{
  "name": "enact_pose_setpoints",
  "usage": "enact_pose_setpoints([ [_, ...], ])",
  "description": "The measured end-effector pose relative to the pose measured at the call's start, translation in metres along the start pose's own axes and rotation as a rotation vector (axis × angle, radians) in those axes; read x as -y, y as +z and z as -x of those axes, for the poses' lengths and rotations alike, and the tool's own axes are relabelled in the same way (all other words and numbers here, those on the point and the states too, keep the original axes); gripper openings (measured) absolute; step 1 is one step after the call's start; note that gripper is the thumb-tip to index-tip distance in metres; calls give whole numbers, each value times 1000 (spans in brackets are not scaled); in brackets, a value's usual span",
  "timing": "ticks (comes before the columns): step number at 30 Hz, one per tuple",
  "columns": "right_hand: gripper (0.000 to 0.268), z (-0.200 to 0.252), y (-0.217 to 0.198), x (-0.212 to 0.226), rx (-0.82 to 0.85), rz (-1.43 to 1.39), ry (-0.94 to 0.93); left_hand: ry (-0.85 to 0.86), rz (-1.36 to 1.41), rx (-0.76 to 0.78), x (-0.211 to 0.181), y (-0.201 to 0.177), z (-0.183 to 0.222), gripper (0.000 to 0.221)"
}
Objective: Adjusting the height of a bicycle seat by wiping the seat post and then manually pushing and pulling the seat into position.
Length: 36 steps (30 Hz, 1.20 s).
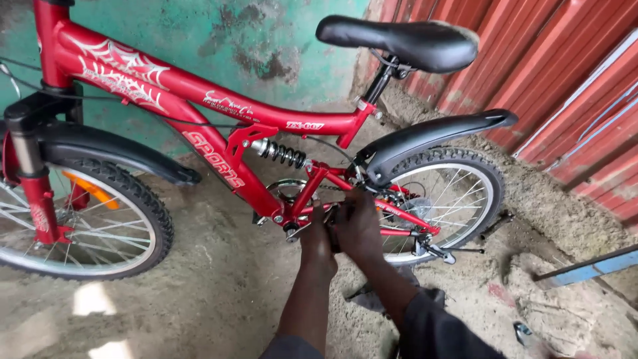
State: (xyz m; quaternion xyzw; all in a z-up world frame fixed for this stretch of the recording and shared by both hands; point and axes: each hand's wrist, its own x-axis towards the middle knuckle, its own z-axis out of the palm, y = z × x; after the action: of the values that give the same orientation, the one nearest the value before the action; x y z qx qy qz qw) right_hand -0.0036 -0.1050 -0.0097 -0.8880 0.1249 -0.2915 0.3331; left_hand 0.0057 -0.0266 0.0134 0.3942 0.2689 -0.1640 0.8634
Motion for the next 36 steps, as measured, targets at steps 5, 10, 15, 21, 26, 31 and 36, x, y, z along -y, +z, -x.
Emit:
enact_pose_setpoints([
  [5,57,0,-11,-5,255,-151,434,254,-343,-111,7,-2,-14,31],
  [10,46,2,-9,-6,210,-373,614,692,-1430,187,-2,20,47,49],
  [15,38,-5,-4,-7,164,-591,753,983,-1211,229,40,-7,6,29],
  [21,32,-10,-17,-5,263,-475,592,598,-418,58,97,-56,-88,4],
  [26,32,-13,-33,17,436,-100,166,-133,-226,459,80,-65,-56,24],
  [31,51,-24,-31,-20,392,-369,452,-253,-115,377,63,-64,-66,23],
  [36,36,-24,-47,-54,470,-581,691,-21,-242,242,39,-54,-32,29],
])
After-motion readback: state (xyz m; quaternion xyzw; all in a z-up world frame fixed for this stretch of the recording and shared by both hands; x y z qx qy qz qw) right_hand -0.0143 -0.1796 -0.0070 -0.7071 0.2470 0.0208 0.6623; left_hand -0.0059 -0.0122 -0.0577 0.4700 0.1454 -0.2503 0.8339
